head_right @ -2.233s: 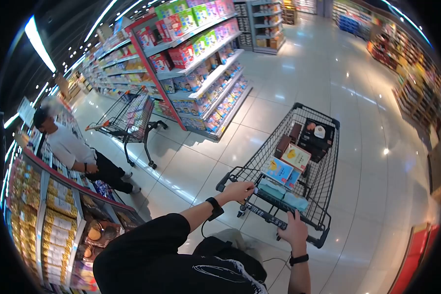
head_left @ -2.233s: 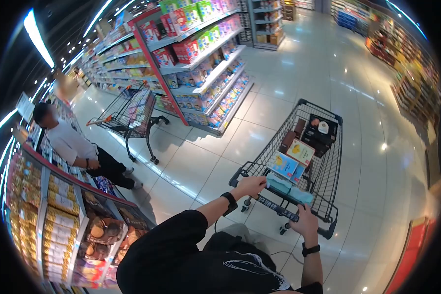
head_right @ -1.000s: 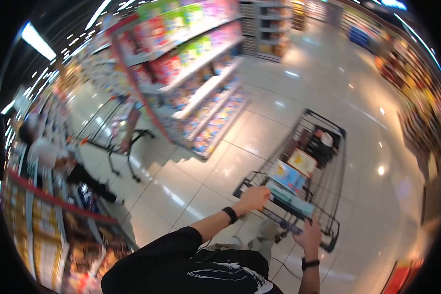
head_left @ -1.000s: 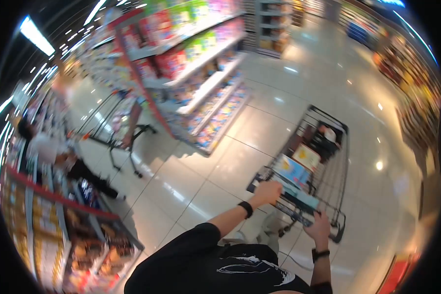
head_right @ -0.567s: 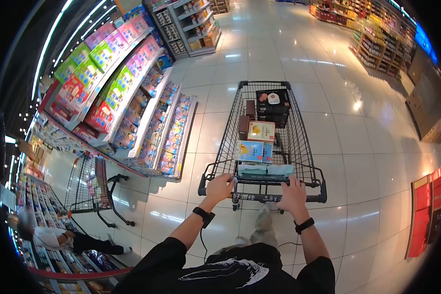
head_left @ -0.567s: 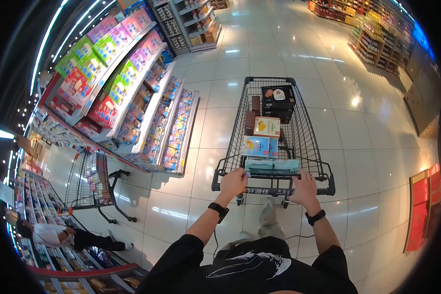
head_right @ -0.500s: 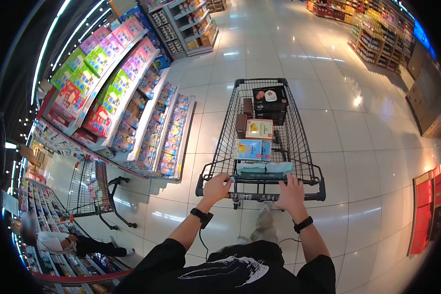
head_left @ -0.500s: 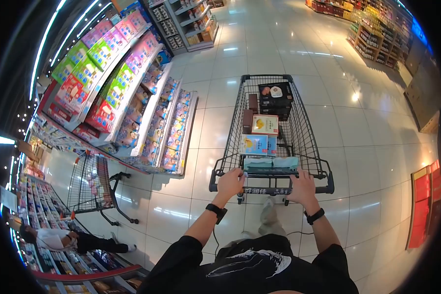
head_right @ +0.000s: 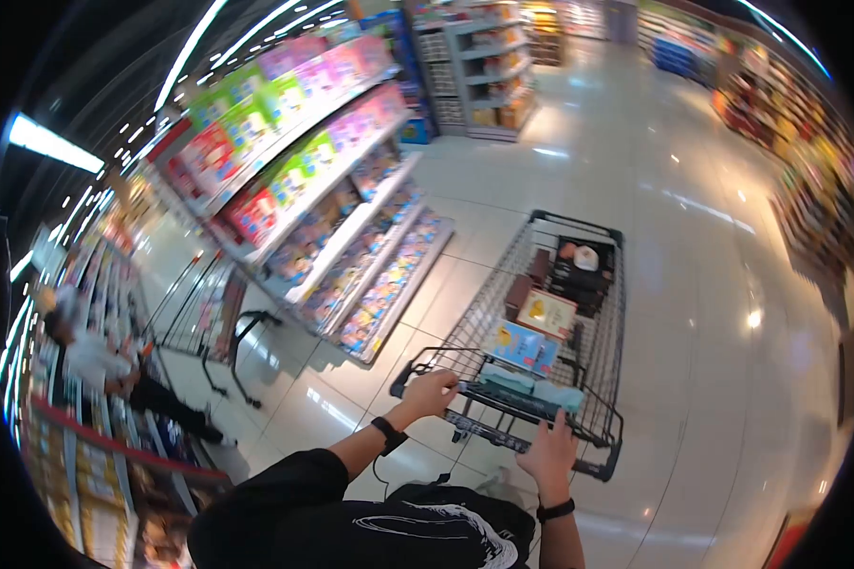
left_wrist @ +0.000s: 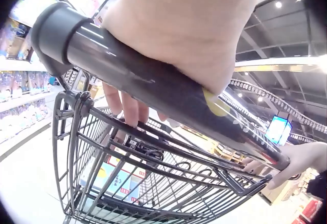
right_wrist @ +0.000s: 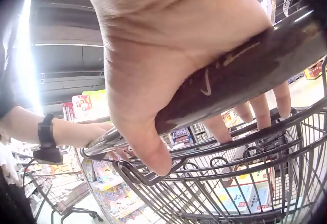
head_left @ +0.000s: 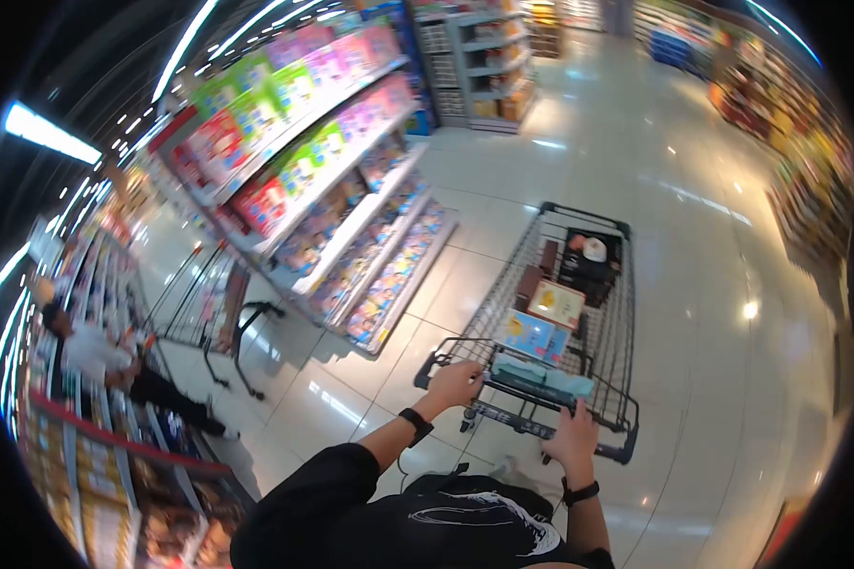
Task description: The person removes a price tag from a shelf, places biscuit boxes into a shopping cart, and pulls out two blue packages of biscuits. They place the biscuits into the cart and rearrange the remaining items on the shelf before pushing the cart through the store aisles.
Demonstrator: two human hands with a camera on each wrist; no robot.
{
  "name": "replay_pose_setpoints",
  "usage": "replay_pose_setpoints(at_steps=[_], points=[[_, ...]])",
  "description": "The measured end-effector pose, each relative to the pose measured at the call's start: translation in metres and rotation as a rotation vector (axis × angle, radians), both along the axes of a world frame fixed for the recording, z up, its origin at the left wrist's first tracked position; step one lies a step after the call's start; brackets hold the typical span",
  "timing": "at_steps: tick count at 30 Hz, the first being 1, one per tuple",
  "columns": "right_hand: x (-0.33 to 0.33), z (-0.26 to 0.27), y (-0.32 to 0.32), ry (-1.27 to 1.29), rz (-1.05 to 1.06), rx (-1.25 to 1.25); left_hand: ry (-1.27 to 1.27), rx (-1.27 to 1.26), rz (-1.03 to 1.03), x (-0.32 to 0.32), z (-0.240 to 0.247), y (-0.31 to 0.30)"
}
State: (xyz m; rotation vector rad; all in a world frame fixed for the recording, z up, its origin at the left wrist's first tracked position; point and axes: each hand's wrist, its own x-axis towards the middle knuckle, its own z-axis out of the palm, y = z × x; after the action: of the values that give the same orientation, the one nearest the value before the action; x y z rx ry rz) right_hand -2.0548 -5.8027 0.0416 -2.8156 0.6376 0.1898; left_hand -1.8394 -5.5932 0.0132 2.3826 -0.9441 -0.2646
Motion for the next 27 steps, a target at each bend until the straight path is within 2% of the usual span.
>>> replay_pose_setpoints(at_steps=[4,6,10,12,14,16,17,20,21,27], points=[[0.005,0.000,-0.001,0.092,-0.120,0.089,-0.022,-0.068,0.035,-0.005,-0.009,-0.005],[0.004,-0.007,0.002,0.101,-0.138,0.085,-0.042,0.013,0.035,-0.009,-0.010,-0.006],[0.014,-0.026,-0.012,0.178,-0.110,-0.062,-0.087,-0.061,0.046,-0.006,-0.018,-0.017],[0.021,-0.006,-0.005,0.216,-0.074,-0.065,-0.102,-0.032,0.066,0.001,-0.038,-0.027],[0.011,0.011,-0.004,0.274,-0.095,-0.063,-0.051,-0.057,0.056,-0.006,-0.023,-0.026],[0.010,0.020,-0.009,0.167,0.035,0.013,-0.080,-0.114,0.071,-0.005,-0.026,-0.026],[0.011,0.001,-0.016,0.088,0.075,-0.046,-0.117,-0.169,0.075,-0.002,-0.026,-0.027],[0.019,-0.014,-0.030,0.121,0.054,-0.155,-0.127,-0.125,0.065,0.003,-0.029,-0.038],[0.016,-0.016,-0.029,0.119,0.051,-0.162,-0.057,-0.041,0.068,0.000,-0.025,-0.036],[0.015,-0.013,-0.032,0.133,0.062,-0.092,-0.040,-0.063,0.034,-0.001,-0.013,-0.035]])
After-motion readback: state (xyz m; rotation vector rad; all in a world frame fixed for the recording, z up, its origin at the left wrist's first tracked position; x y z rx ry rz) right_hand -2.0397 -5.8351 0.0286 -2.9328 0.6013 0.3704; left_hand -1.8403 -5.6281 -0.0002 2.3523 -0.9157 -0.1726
